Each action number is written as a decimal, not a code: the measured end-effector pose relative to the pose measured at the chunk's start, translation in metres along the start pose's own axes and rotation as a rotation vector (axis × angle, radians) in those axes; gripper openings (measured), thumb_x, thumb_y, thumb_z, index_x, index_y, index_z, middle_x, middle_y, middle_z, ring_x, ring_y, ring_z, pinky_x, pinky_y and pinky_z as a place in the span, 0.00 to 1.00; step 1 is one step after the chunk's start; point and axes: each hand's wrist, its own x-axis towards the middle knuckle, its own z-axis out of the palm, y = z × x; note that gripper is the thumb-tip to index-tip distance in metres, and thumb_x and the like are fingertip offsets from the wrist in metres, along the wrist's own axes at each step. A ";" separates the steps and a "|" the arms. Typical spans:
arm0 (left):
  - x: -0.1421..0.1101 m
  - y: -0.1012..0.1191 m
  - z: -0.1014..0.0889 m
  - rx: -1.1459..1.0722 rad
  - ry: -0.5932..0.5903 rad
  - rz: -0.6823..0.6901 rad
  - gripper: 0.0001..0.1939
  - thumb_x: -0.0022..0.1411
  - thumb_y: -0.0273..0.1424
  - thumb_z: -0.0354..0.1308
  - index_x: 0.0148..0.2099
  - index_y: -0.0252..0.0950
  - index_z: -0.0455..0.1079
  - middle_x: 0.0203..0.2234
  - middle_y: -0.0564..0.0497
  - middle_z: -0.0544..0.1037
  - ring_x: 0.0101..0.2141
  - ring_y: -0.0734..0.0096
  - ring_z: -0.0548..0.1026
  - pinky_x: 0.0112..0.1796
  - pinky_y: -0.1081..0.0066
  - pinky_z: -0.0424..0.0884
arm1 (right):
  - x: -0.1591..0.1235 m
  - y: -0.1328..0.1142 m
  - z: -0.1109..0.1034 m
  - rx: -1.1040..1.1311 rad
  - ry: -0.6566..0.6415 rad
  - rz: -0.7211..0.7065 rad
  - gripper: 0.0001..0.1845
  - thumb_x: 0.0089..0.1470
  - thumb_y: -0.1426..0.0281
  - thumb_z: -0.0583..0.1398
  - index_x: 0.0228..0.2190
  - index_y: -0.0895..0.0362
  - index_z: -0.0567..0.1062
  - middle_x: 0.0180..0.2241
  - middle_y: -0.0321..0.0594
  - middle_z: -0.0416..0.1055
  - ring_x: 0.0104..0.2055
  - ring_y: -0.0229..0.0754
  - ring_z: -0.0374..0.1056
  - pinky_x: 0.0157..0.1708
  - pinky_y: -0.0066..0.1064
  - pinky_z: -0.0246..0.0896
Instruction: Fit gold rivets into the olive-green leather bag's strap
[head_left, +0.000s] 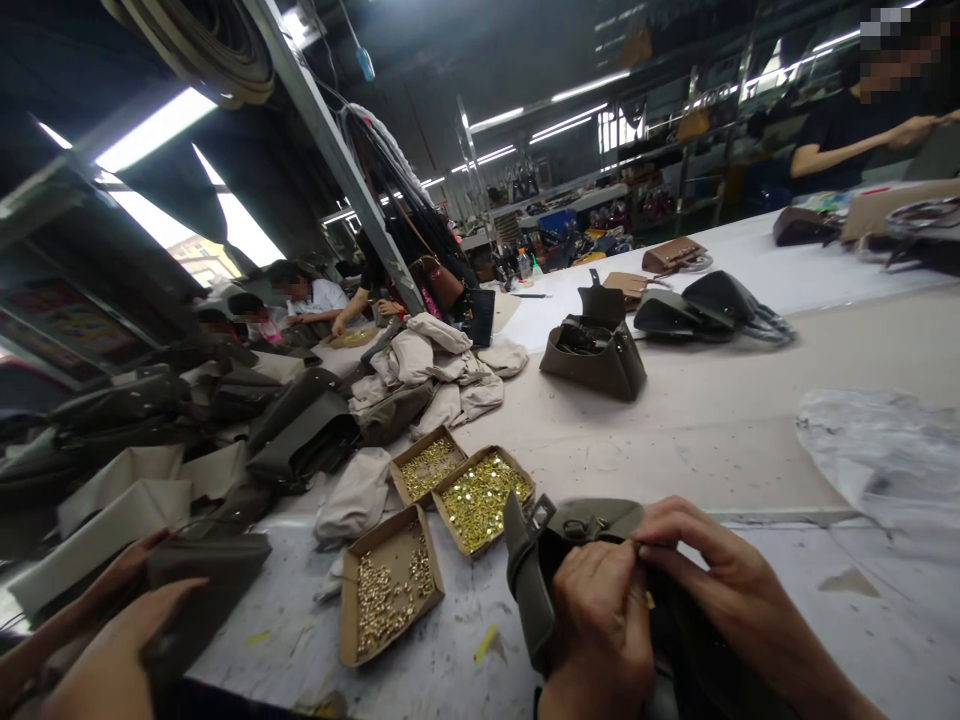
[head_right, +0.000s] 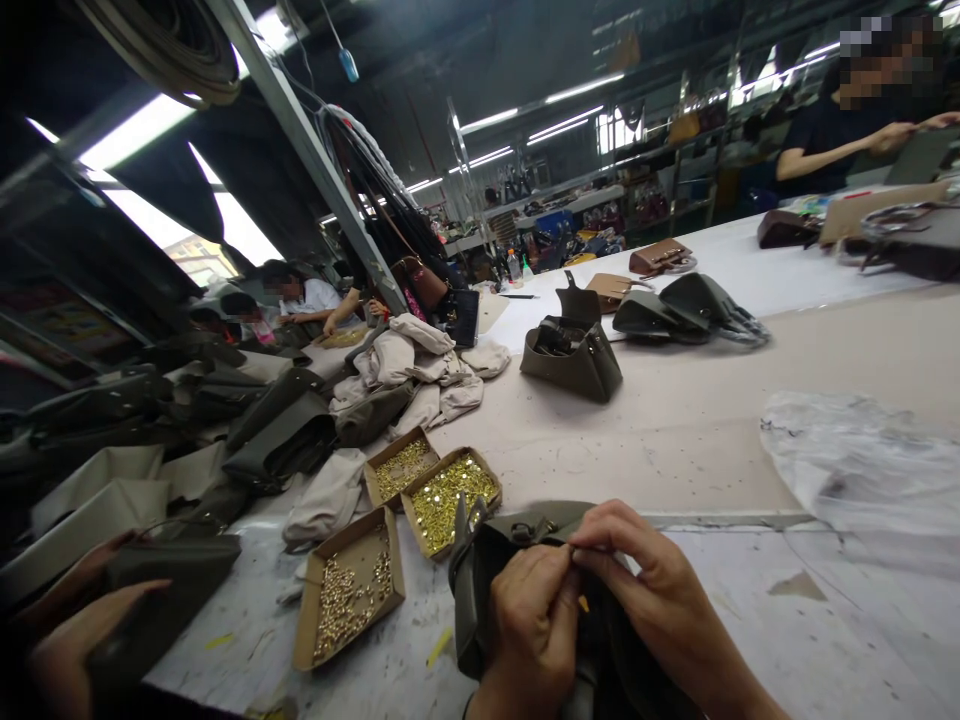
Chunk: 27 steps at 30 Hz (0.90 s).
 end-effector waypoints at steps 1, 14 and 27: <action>-0.002 0.001 0.000 -0.071 0.006 -0.043 0.15 0.68 0.21 0.51 0.48 0.38 0.76 0.37 0.47 0.82 0.38 0.62 0.80 0.40 0.65 0.74 | -0.001 -0.001 -0.002 -0.092 0.009 -0.070 0.05 0.66 0.64 0.64 0.36 0.48 0.80 0.38 0.37 0.74 0.42 0.45 0.71 0.44 0.30 0.68; -0.013 -0.005 0.013 -0.760 0.863 -0.500 0.09 0.67 0.34 0.59 0.46 0.36 0.77 0.41 0.47 0.77 0.45 0.64 0.76 0.48 0.69 0.73 | -0.008 -0.046 0.028 -0.577 -0.403 -0.504 0.19 0.73 0.76 0.46 0.31 0.56 0.68 0.29 0.37 0.69 0.30 0.44 0.63 0.31 0.35 0.57; 0.007 -0.049 -0.067 -0.650 0.480 -0.748 0.24 0.54 0.38 0.69 0.51 0.35 0.73 0.51 0.43 0.76 0.58 0.54 0.71 0.60 0.59 0.66 | 0.004 0.006 0.005 -0.500 -0.387 -0.101 0.12 0.66 0.79 0.49 0.35 0.55 0.68 0.34 0.37 0.69 0.35 0.44 0.65 0.36 0.33 0.57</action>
